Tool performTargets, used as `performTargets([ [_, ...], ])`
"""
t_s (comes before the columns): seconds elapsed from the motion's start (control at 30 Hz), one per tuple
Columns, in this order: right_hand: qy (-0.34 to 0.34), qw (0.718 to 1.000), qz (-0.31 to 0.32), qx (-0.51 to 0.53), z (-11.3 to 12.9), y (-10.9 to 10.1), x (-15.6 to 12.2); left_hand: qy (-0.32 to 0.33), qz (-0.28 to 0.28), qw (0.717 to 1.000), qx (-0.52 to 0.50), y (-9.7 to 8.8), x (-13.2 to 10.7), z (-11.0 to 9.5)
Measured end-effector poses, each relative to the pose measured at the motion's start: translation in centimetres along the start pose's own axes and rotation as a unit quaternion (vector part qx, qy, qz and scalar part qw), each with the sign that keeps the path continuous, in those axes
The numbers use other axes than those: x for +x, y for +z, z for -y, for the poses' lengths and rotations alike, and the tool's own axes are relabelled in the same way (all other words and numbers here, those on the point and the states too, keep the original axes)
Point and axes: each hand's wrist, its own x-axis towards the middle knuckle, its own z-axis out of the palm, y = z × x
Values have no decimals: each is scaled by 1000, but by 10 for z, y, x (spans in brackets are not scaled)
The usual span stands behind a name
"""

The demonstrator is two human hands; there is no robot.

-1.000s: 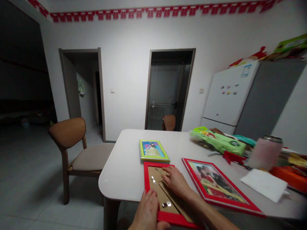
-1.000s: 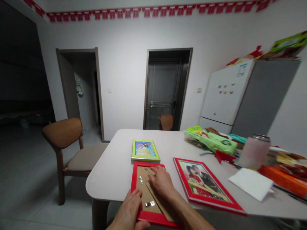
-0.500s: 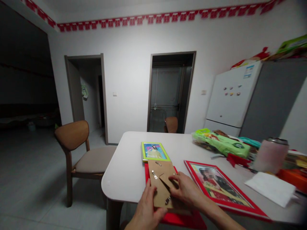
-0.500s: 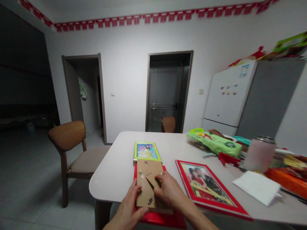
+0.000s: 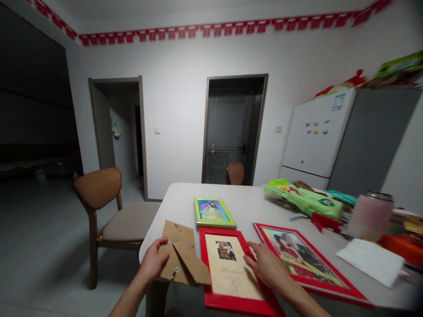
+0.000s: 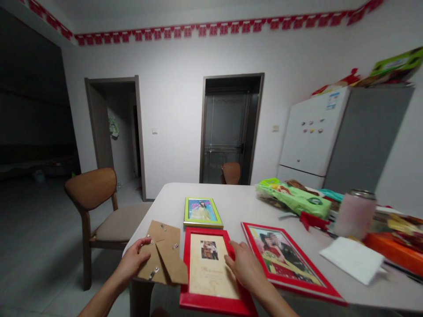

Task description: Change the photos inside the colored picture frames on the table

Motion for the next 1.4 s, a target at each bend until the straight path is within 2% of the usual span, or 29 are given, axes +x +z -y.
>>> performTargets([
  [0.1, 24, 999, 20, -23, -19, 11, 0, 4, -20, 995, 93, -3, 4, 8],
  [0.2, 48, 999, 19, -2, -18, 13, 2, 27, -41, 982, 181, -5, 4, 8],
  [0.3, 131, 984, 21, 119, -12, 4, 3, 62, -53, 968, 238, 1, -2, 0],
  [0.37, 187, 938, 54, 285, -8, -5, 0, 95, -53, 962, 251, 15, -11, -10],
  [0.43, 216, 856, 89, 460, -3, -14, -4, 147, -31, 960, 237, 39, -25, -24],
  [0.5, 219, 781, 98, 577, 4, -22, -10, 200, 29, 960, 196, 70, -43, -40],
  [0.53, 214, 758, 95, 609, 7, -26, -12, 218, 59, 958, 178, 86, -52, -49],
  [0.6, 199, 741, 83, 636, 15, -33, -16, 246, 124, 949, 151, 114, -66, -65],
  [0.7, 176, 761, 66, 621, 24, -40, -17, 280, 159, 934, 156, 141, -76, -83],
  [0.77, 164, 784, 59, 596, 25, -41, -16, 321, 156, 918, 172, 146, -76, -91],
  [0.87, 152, 821, 56, 548, 19, -37, -11, 364, 116, 909, 166, 136, -68, -99],
  [0.97, 154, 875, 44, 457, 7, -28, -4, 314, 9, 940, 135, 110, -55, -98],
  [1.07, 148, 944, 26, 295, -7, -19, 1, 203, -73, 970, 114, 79, -42, -79],
  [1.13, 130, 975, 8, 179, -14, -12, 3, 148, -81, 980, 102, 62, -37, -59],
  [1.27, 86, 995, -20, 52, -21, 4, 4, 84, -50, 989, 110, 46, -37, -22],
  [1.4, 37, 999, -18, -1, -24, 16, 4, 92, -32, 982, 163, 44, -44, -12],
])
